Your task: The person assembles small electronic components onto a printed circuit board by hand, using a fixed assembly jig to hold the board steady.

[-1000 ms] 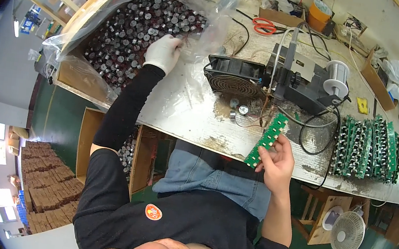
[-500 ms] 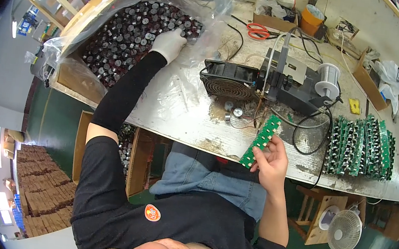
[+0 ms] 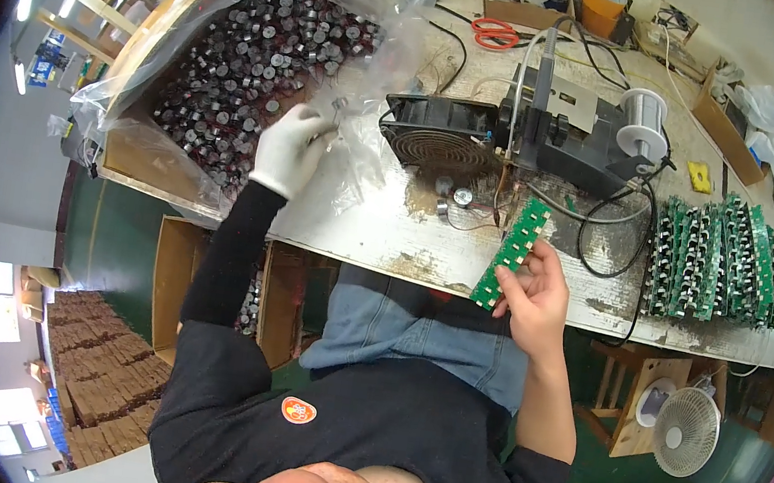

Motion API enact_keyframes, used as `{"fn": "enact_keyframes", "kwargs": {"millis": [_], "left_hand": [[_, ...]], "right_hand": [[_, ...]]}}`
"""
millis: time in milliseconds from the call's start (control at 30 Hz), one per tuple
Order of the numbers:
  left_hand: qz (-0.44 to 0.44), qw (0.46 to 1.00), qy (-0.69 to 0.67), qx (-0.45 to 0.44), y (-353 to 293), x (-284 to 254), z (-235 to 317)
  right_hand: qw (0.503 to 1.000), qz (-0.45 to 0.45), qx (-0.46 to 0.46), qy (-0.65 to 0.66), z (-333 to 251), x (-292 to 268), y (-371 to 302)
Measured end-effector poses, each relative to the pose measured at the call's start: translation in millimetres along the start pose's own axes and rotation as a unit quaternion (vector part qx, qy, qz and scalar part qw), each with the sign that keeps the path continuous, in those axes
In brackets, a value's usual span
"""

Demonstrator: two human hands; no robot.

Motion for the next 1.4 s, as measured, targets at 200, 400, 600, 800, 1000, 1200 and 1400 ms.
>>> {"fn": "enact_keyframes", "kwargs": {"millis": [200, 400, 600, 800, 1000, 1200, 1400], "left_hand": [[0.021, 0.864, -0.436, -0.253, -58.3, 20.8, 35.0], [0.035, 0.789, -0.538, -0.295, -74.1, 32.2, 72.9], [-0.019, 0.728, -0.602, -0.327, -82.1, 52.3, 104.2], [-0.116, 0.744, -0.587, -0.297, -73.0, 61.4, 134.9], [-0.15, 0.804, -0.536, -0.209, -61.4, 76.3, 151.2], [-0.186, 0.707, -0.621, -0.282, -49.6, 77.5, 168.0], [-0.178, 0.714, -0.619, -0.275, -43.6, 83.1, 166.1]], "right_hand": [[1.0, -0.008, -0.004, -0.007, -0.9, 0.4, 0.7], [1.0, -0.005, 0.001, 0.002, 0.3, 1.3, 3.2], [1.0, -0.012, 0.005, -0.014, 1.5, 3.0, -0.6], [0.999, -0.011, 0.04, 0.001, -2.9, 0.3, -4.7], [0.998, -0.037, 0.049, 0.031, -6.3, 5.2, -7.5], [0.997, -0.056, 0.045, 0.018, -5.5, 2.6, -5.6], [0.997, -0.054, 0.055, 0.013, -9.6, 4.5, -5.3]]}}
Point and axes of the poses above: each hand's wrist, its own y-axis towards the middle knuckle, its own x-axis out of the palm, z = x × y, the point moved 2 cm from there along y, towards the middle knuckle
